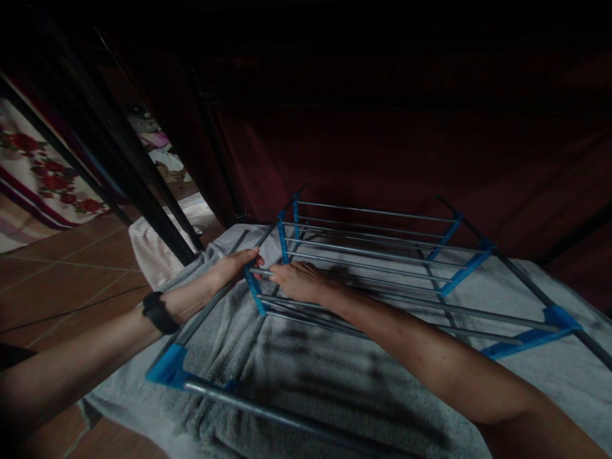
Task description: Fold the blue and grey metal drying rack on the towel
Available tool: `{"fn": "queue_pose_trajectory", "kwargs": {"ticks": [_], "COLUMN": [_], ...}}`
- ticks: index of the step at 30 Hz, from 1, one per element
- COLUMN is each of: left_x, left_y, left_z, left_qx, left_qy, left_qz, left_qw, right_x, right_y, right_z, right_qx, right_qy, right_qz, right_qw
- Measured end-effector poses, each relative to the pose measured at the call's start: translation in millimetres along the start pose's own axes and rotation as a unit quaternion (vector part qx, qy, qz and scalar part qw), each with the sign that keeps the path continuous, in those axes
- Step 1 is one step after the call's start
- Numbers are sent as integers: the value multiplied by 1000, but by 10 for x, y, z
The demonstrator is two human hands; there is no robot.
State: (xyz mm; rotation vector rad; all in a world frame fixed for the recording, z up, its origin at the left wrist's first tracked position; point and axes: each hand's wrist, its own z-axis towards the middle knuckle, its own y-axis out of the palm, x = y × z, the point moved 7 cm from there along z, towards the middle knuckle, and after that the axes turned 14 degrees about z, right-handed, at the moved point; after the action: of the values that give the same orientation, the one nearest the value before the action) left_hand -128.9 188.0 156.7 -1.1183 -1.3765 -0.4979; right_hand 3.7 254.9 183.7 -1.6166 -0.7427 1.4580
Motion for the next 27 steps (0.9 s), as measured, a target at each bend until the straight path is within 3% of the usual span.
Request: {"fn": "queue_pose_trajectory", "kwargs": {"ticks": [7, 14, 21, 24, 27], "left_x": [-61, -89, -77, -71, -89], "left_y": [-46, -56, -61, -56, -46], "left_z": [91, 146, 108, 104, 125], "left_qx": [-9, -1, 15, 15, 10], "left_qy": [30, 36, 19, 24, 8], "left_qz": [27, 19, 16, 2, -25], "left_qw": [999, 999, 1000, 1000, 1000], "right_x": [7, -35, 79, 14, -210], "right_y": [-11, -113, -75, -58, 97], "right_z": [14, -261, -315, -338, -501], "right_qx": [19, 74, 48, 74, 97], "right_qy": [1, 37, 41, 5, -116], "right_qz": [-12, -102, -127, -132, -153], "right_qw": [1000, 991, 990, 988, 977]}}
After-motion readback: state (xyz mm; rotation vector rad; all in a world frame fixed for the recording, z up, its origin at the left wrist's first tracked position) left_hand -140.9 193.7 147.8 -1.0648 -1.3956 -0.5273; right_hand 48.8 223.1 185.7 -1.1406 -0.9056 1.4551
